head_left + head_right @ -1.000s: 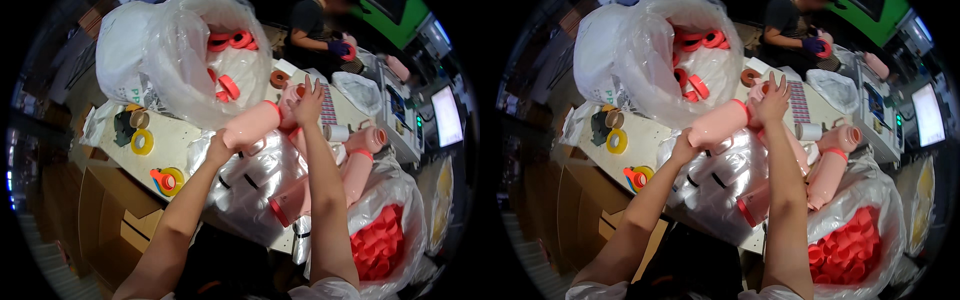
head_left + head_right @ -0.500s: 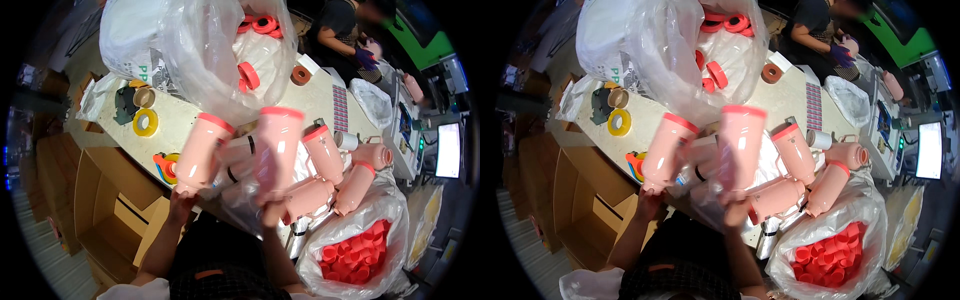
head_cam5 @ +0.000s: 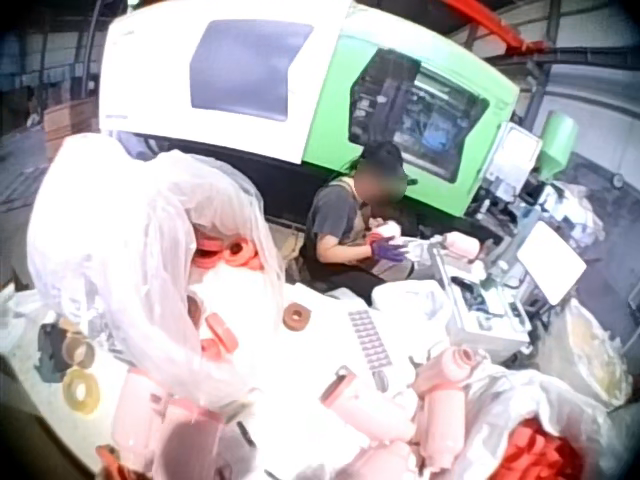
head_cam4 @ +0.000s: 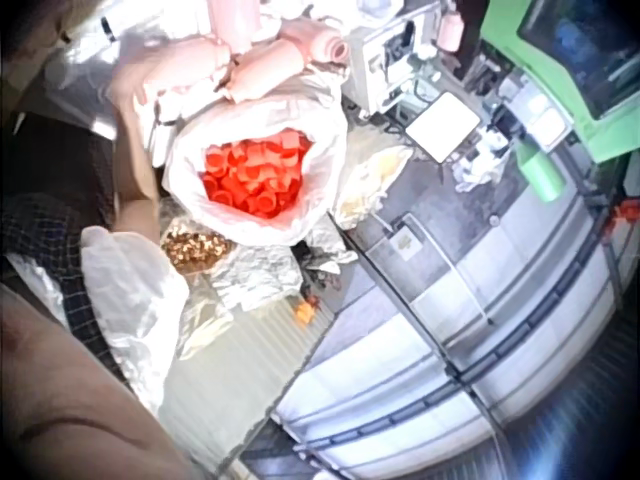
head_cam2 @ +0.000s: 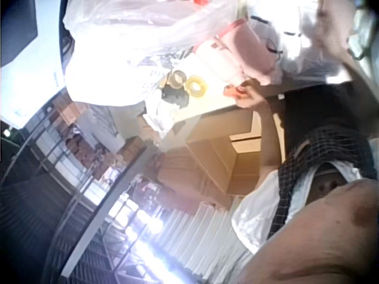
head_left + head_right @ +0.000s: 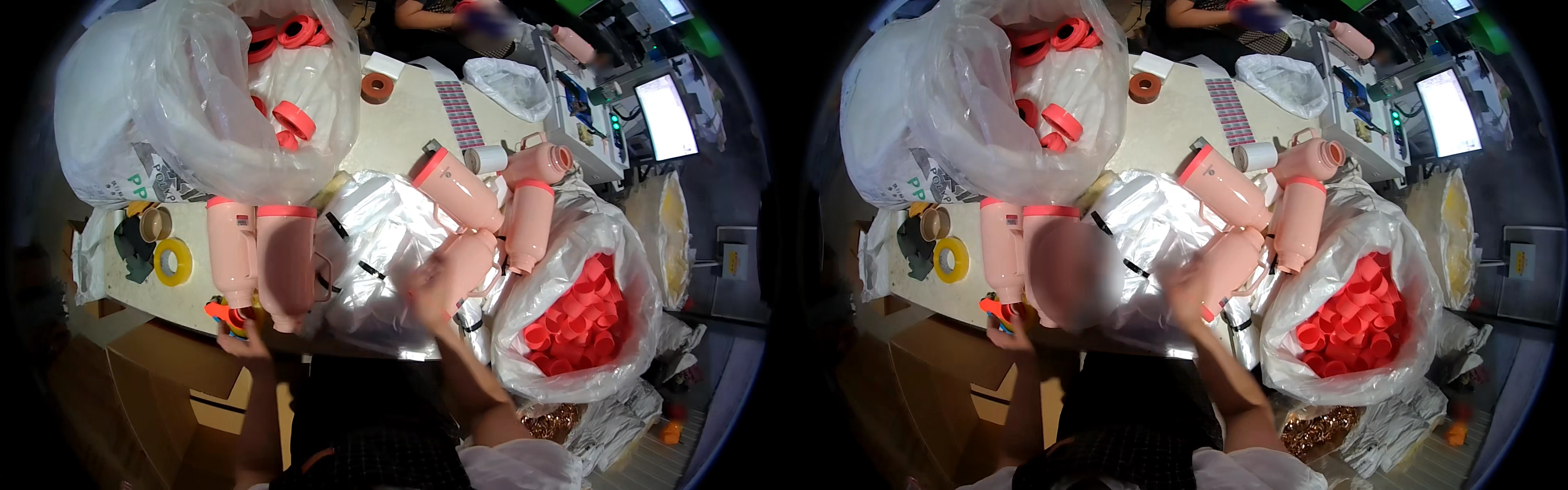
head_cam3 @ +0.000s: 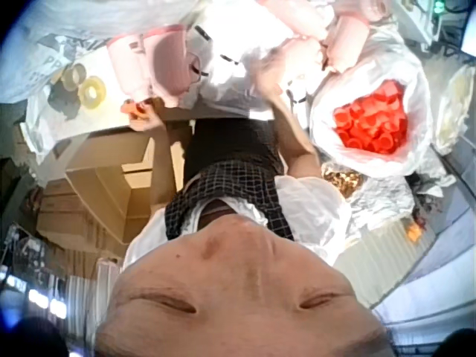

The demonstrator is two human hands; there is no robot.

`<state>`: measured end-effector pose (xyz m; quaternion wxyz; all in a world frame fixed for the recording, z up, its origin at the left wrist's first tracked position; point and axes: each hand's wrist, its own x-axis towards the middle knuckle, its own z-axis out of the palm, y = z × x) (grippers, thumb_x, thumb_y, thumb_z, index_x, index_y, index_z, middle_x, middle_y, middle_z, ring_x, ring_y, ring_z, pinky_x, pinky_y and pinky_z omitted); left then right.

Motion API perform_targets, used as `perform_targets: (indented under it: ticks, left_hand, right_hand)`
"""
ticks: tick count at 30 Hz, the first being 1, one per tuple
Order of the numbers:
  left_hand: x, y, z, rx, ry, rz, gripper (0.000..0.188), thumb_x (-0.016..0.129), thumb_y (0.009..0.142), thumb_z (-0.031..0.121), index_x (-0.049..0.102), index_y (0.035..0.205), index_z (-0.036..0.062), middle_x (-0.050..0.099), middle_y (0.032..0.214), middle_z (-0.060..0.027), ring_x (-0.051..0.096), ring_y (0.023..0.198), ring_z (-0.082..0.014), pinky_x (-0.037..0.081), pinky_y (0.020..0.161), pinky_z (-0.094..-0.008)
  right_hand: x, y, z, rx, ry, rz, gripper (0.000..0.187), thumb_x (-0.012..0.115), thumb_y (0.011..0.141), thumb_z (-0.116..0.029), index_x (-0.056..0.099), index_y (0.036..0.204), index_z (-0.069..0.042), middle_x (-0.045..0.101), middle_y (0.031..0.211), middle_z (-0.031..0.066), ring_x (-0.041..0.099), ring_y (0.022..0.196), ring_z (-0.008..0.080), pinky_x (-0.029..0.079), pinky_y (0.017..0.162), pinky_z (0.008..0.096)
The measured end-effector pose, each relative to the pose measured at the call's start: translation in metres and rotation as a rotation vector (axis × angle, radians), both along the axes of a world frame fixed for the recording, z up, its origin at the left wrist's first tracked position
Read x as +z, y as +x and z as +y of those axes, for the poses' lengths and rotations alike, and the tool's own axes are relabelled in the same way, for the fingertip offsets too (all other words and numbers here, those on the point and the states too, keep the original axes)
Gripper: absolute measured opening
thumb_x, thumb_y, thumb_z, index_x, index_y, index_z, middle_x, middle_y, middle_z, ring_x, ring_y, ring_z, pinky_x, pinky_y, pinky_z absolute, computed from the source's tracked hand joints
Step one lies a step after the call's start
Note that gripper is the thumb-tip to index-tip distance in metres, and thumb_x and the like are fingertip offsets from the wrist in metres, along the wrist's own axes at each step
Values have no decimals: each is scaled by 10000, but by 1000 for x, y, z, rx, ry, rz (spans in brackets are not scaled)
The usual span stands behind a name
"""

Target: The person assembles pink plastic containers by attaching red lids and securing them with rubber bands. They then place the assembled units into a cardboard box. The person also briefly assembles a cardboard box using a tape dispenser.

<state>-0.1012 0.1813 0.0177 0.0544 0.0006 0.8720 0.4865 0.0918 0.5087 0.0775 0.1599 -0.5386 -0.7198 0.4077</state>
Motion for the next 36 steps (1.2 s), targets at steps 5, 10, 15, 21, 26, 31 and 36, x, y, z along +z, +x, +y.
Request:
perform_targets:
  ticks: [5,10,15,21,26,31,36]
  left_hand:
    - [73,33,95,-536,-422,344,990,861,689,163,300,1471,-67,338,1488,-314,359,1372,-471,309,1159,-534]
    - [23,13,115,-402,-453,390,1031,870,685,189,283,1500,-42,287,1524,-325,312,1399,-499,289,1170,-531]
    - [22,5,95,-375,-555,413,966,833,762,264,304,1509,-46,287,1551,-311,295,1424,-481,283,1177,-525]
    - [94,48,185,-710,-232,467,742,613,914,255,313,1516,-57,347,1548,-271,351,1416,-452,251,1192,-515]
    - [26,60,184,-702,-328,460,689,565,915,362,409,1463,-25,387,1543,-265,340,1433,-454,233,1174,-557]
    - [40,66,179,-645,-498,407,724,515,966,439,375,1475,-57,386,1542,-261,321,1434,-496,203,1163,-615]
    - [86,106,219,-724,-434,511,732,480,992,487,384,1472,-56,376,1550,-255,311,1440,-484,184,1165,-634]
  right_hand:
    - [-30,52,205,211,863,-510,978,869,679,-275,359,1472,-16,527,1312,233,529,1202,439,440,1009,522]
    - [-10,16,241,548,389,-606,1137,910,592,-293,311,1535,-84,489,1409,192,479,1273,448,431,1057,519]
    - [66,3,172,474,-22,33,1058,932,606,-352,422,1482,-46,601,1346,219,588,1252,322,448,1080,432]
    - [-41,-37,-47,25,-237,430,1042,812,819,-336,176,1562,23,446,1448,297,455,1348,424,385,1111,503]
    - [-70,23,14,653,219,53,808,716,902,-339,335,1509,33,544,1324,199,545,1222,341,419,1050,473]
    - [19,82,291,-126,702,-145,815,760,778,-185,358,1441,67,492,1320,271,490,1186,420,402,1020,489]
    - [24,113,456,-171,648,-343,903,835,726,-407,430,1488,-141,447,1430,257,400,1348,448,404,1089,511]
